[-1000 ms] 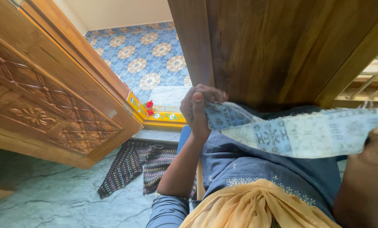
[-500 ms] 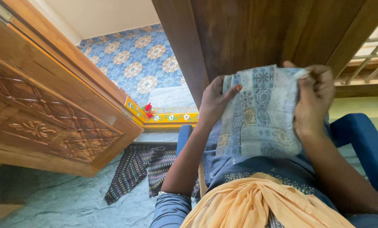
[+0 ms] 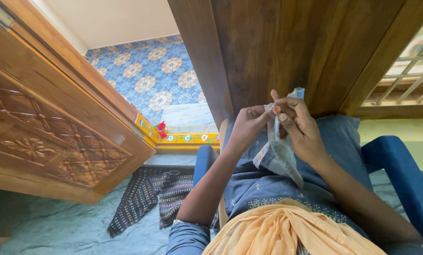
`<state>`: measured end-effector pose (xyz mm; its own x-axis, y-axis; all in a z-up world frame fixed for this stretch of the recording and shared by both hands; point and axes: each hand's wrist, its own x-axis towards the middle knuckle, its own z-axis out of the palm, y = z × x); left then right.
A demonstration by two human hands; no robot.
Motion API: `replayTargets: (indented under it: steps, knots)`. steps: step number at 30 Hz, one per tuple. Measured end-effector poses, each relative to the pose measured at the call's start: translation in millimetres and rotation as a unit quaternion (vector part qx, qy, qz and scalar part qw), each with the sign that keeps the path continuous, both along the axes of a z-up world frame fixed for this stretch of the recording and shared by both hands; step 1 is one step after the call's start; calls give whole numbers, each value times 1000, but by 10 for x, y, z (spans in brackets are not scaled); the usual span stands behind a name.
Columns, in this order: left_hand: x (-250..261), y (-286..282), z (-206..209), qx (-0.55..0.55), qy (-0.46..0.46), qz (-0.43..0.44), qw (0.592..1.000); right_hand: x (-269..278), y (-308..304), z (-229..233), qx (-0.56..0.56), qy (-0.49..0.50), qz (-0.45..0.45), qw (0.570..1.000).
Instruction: The person wipes the surface of a wooden door using a patterned cloth. They move the cloth back and forth across the door's surface, occasionally adjusting the cloth in their hands to continue cleaning different sections.
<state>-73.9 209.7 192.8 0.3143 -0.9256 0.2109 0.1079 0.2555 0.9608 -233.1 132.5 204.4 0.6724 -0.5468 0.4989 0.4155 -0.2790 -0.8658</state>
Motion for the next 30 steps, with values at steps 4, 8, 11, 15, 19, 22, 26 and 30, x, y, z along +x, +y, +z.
replayTargets:
  steps: [4, 8, 11, 15, 19, 22, 26, 30]
  knots:
    - [-6, -31, 7, -22, -60, 26, 998, -149, -214, 81, 72, -37, 110, 991]
    - [30, 38, 119, -41, -15, 31, 999, -251, -493, 51, 90, -145, -30, 985]
    - [78, 83, 176, -61, 11, 12, 998, -213, -752, -46, 161, -44, 12, 986]
    - [148, 126, 253, -70, -15, 18, 997, 0, -819, -495, 250, 54, 162, 953]
    - [343, 140, 291, -43, -130, 152, 979, 67, -895, -685, 267, 26, 94, 959]
    - [483, 43, 202, -28, -149, 210, 966, -26, -994, -722, 266, 47, 94, 958]
    - [541, -187, -113, -35, -120, 205, 971, -123, -1090, -983, 395, 75, 193, 895]
    - [717, -433, -504, 15, -37, 142, 989, -190, -1087, -1183, 500, 16, 245, 831]
